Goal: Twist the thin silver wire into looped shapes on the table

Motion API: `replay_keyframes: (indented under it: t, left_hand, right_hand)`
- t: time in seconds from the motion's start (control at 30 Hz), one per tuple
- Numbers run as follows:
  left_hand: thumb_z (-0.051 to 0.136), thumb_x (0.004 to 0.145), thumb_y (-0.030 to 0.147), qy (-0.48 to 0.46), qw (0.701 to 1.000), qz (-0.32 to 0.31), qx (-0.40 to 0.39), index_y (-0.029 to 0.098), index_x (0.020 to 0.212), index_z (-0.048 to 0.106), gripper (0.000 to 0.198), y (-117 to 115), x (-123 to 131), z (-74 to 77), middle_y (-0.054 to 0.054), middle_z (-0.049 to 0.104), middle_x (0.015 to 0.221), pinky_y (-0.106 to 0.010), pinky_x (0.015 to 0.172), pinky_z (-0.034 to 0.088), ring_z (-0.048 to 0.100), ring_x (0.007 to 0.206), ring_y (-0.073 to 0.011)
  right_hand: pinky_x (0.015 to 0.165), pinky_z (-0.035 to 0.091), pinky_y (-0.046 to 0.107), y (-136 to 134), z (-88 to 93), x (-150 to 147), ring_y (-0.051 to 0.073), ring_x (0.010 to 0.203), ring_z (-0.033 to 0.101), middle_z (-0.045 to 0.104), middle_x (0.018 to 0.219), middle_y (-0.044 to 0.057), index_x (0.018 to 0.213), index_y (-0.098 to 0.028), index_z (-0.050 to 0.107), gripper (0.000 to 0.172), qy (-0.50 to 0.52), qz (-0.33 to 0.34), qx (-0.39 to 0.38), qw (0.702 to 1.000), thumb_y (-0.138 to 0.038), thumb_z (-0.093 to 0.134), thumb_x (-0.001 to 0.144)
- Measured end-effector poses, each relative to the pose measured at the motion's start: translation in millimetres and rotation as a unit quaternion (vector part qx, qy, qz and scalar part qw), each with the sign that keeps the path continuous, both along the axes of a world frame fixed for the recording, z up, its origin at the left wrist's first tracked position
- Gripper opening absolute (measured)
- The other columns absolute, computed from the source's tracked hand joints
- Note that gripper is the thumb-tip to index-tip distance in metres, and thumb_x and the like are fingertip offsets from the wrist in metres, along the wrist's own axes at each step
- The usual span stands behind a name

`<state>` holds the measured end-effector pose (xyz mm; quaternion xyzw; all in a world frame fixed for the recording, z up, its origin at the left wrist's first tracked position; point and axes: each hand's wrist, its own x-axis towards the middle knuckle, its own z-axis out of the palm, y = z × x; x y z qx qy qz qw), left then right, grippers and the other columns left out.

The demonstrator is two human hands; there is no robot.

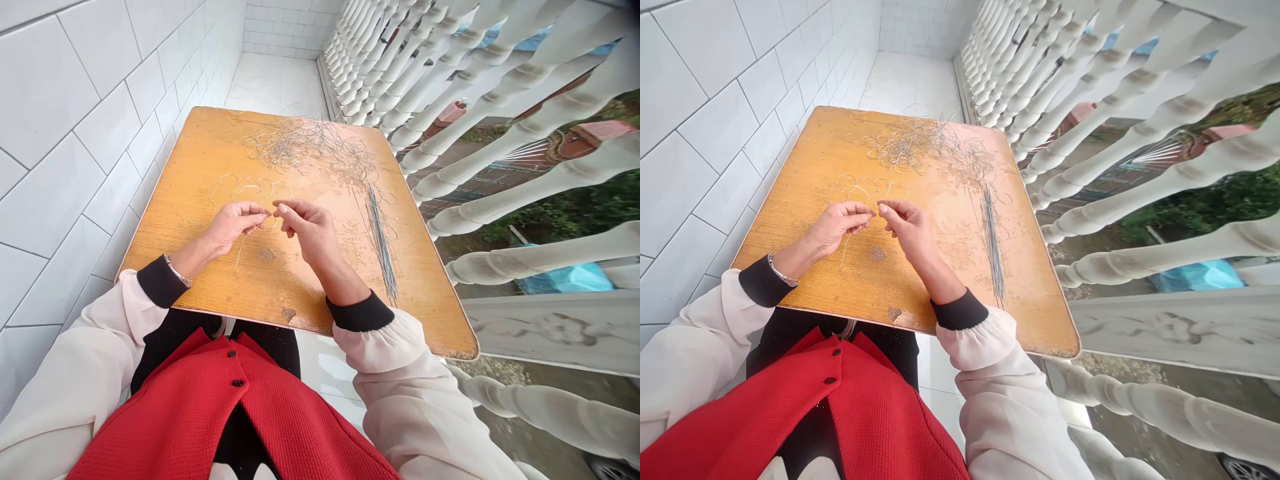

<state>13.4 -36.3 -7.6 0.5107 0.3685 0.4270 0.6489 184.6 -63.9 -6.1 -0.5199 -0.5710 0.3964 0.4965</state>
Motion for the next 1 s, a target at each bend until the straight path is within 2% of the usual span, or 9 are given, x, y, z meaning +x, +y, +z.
replay_keyframes:
  t: [0.17,0.33,0.47,0.57,0.7,0.87,1.0]
  left_hand:
    - [0.067,0.076,0.009,0.023,0.995,-0.093,-0.016,0.014,0.072,0.07,0.007,-11.4,7.3,-2.5,0.001,0.058,0.063,-0.023,0.055,0.031,0.043,0.055,-0.0063]
    - [0.069,0.072,0.011,0.028,0.987,-0.152,-0.053,0.013,0.071,0.07,0.002,-10.7,2.7,-1.2,0.001,0.059,0.065,-0.023,0.055,0.034,0.047,0.057,-0.0068]
    - [0.072,0.072,0.012,0.029,0.988,-0.144,-0.057,0.013,0.072,0.067,0.004,-9.1,0.3,-0.8,0.0,0.061,0.068,-0.022,0.056,0.038,0.051,0.059,-0.0069]
    - [0.074,0.078,0.02,0.049,0.989,-0.132,-0.052,0.013,0.08,0.067,0.01,-11.1,5.2,-3.7,-0.002,0.066,0.074,-0.021,0.054,0.038,0.056,0.061,-0.0078]
    - [0.077,0.079,0.021,0.071,0.983,-0.162,-0.056,0.013,0.081,0.066,0.014,-14.6,11.0,-6.7,-0.004,0.07,0.073,-0.021,0.051,0.037,0.059,0.06,-0.0091]
    - [0.076,0.08,0.023,0.069,0.984,-0.157,-0.047,0.013,0.067,0.066,0.019,-11.0,5.4,-4.5,-0.001,0.064,0.059,-0.02,0.049,0.033,0.049,0.048,-0.0048]
    - [0.079,0.079,0.027,0.08,0.985,-0.146,-0.042,0.014,0.067,0.069,0.021,-5.4,1.4,-3.3,-0.002,0.064,0.058,-0.021,0.046,0.028,0.044,0.045,-0.0042]
  right_hand:
    - [0.053,0.043,0.026,3.8,0.3,-0.2,0.01,0.06,0.052,0.067,0.074,0.002,0.083,-0.019,0.073,0.031,0.017,0.021,-0.01,1.0,-0.049,0.075,0.077]
    - [0.055,0.045,0.026,4.5,-0.8,3.2,0.011,0.061,0.054,0.067,0.076,0.003,0.08,-0.018,0.071,0.022,-0.016,0.024,0.014,0.999,-0.04,0.074,0.079]
    - [0.052,0.046,0.026,6.4,-0.4,6.9,0.01,0.056,0.051,0.067,0.073,0.002,0.079,-0.018,0.072,0.024,-0.032,-0.008,0.031,0.999,-0.042,0.075,0.076]
    - [0.048,0.045,0.025,7.5,-2.4,4.7,0.009,0.052,0.051,0.064,0.068,0.001,0.078,-0.018,0.07,0.028,-0.019,-0.041,0.025,0.999,-0.046,0.074,0.075]
    - [0.046,0.044,0.024,8.5,-3.6,2.6,0.009,0.05,0.052,0.063,0.065,0.0,0.078,-0.017,0.07,0.03,-0.022,-0.054,0.026,0.998,-0.047,0.074,0.076]
    - [0.044,0.043,0.024,12.3,-0.6,10.4,0.007,0.048,0.047,0.067,0.071,0.002,0.081,-0.018,0.073,0.031,-0.038,-0.022,0.049,0.998,-0.049,0.073,0.076]
    - [0.046,0.045,0.025,14.0,3.3,16.3,0.008,0.049,0.048,0.066,0.07,0.001,0.083,-0.019,0.075,0.031,-0.074,0.026,0.063,0.995,-0.049,0.071,0.079]
